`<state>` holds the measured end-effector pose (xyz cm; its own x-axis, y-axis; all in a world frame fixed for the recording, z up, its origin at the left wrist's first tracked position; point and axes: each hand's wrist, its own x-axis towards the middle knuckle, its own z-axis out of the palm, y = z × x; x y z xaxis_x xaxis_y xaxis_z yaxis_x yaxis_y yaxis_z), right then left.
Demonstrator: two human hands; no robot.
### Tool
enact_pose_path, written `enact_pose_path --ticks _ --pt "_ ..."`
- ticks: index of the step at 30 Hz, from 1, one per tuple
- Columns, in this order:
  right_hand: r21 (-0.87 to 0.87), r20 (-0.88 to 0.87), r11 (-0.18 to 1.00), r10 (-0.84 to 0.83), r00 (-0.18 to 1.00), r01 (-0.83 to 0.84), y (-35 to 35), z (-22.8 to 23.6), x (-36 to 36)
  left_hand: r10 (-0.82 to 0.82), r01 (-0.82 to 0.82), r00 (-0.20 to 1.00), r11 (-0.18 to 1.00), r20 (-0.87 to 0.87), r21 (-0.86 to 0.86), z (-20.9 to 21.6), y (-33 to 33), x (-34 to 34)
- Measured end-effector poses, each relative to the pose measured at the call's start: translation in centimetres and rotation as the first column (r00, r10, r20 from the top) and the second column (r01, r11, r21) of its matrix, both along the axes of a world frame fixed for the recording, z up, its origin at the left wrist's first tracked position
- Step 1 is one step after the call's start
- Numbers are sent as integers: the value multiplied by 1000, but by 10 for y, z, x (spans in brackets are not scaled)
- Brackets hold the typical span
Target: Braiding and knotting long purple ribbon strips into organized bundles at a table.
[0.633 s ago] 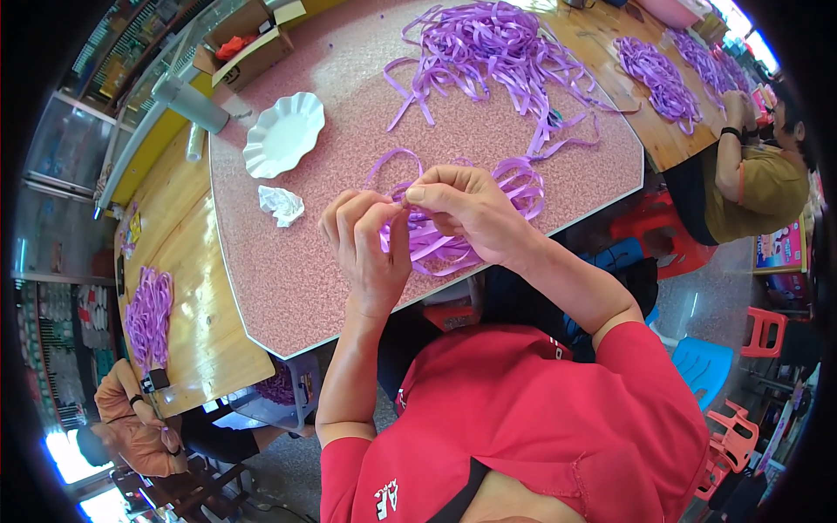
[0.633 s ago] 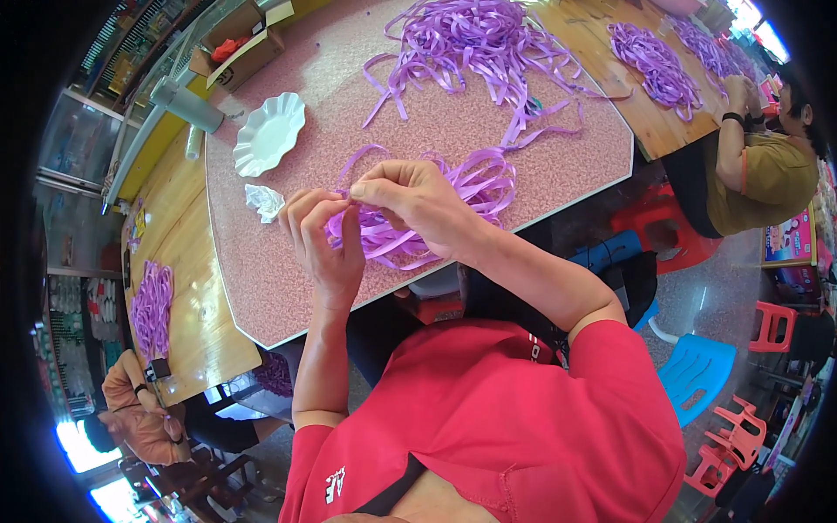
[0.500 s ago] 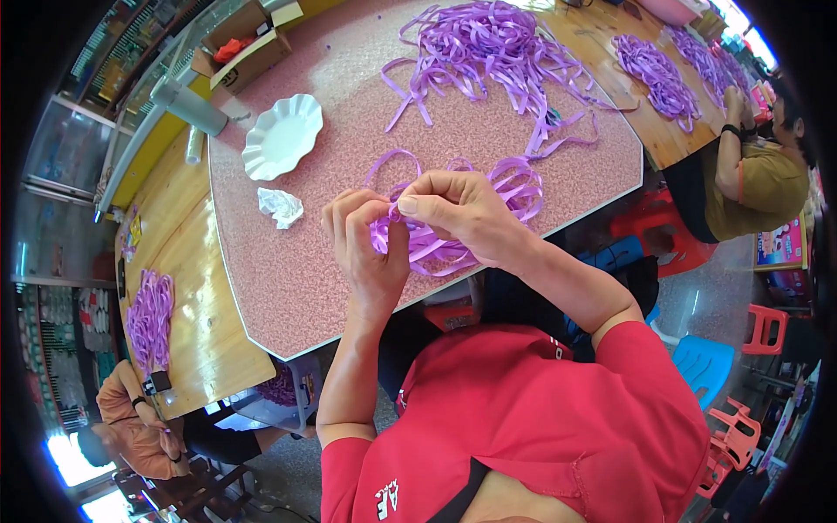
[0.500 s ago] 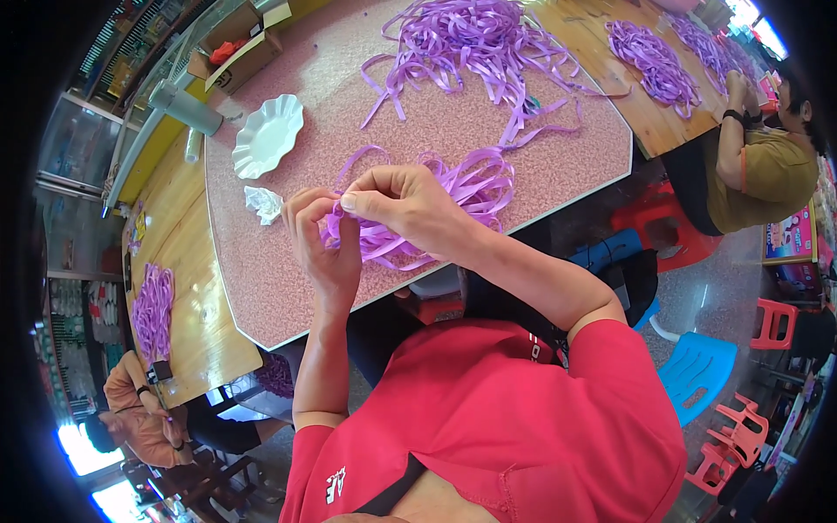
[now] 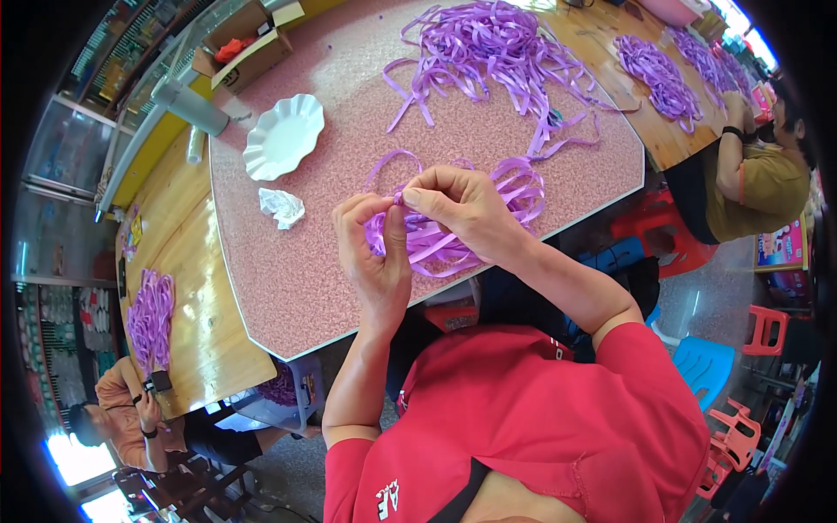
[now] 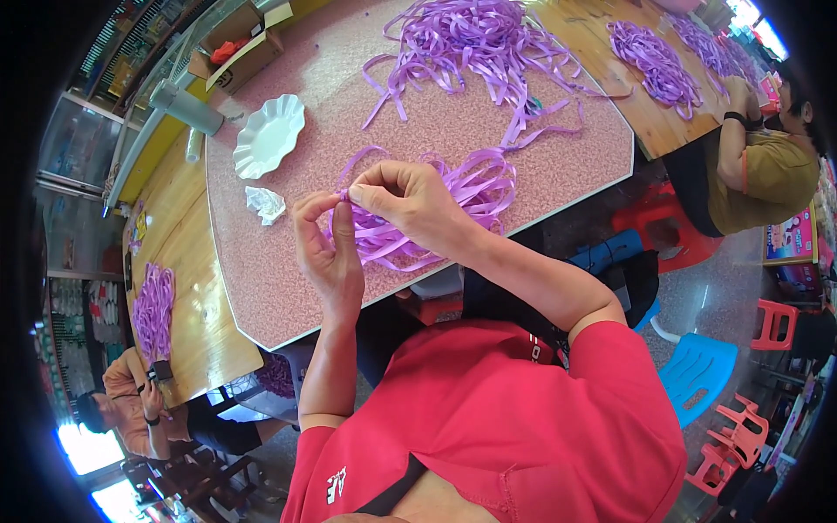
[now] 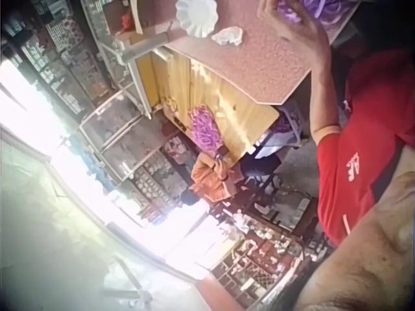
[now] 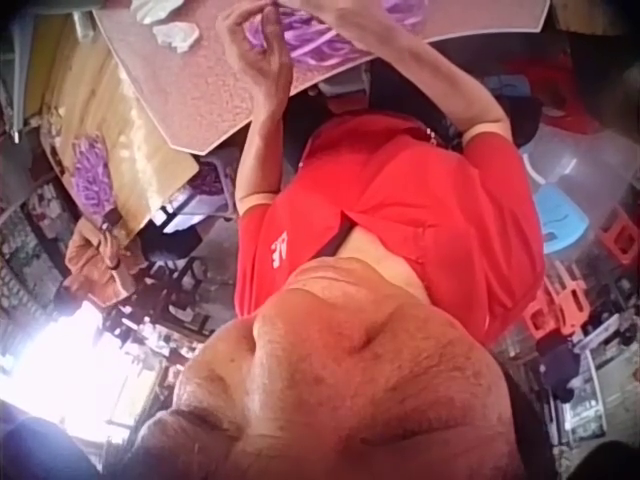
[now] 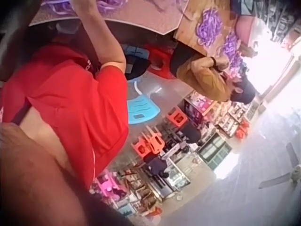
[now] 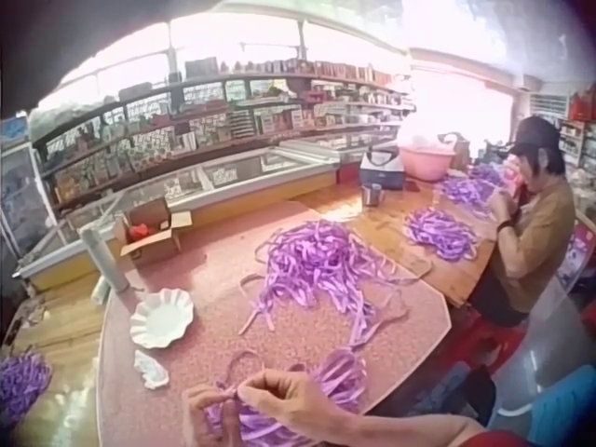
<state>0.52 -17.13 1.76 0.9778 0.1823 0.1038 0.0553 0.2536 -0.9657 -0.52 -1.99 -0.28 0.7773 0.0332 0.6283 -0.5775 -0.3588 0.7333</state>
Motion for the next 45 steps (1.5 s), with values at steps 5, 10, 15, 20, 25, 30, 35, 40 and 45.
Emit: enact_pose_path --ticks 5,10,15,20,25,30,35,40,45 --pt "46 -101 996 78 992 -74 -3 6 -3 73 -82 984 995 165 51 1 2 4" --pt "-204 278 969 -80 957 140 0 0 -2 54 -72 987 991 152 115 2 4 4" --pt "-344 648 883 -24 761 320 -7 10 3 -106 108 993 994 -58 22 9 16 2" --pt "-427 608 868 67 791 254 -12 10 8 -91 96 995 984 -36 150 9 14 5" --pt "-190 84 981 46 995 -29 -6 2 9 -226 135 960 890 -165 -436 -3 0 2" --pt "-204 74 978 63 995 -47 -5 9 9 -444 161 878 623 -177 -766 -7 -3 5" --pt "-404 373 907 43 927 121 -6 13 8 -544 217 828 532 -134 -818 -11 -1 9" --pt "-500 589 809 56 806 309 -8 15 10 -526 212 840 542 -131 -814 -12 -2 12" --pt "-526 560 783 25 828 333 -7 15 8 -458 132 854 650 -246 -749 -17 0 10"
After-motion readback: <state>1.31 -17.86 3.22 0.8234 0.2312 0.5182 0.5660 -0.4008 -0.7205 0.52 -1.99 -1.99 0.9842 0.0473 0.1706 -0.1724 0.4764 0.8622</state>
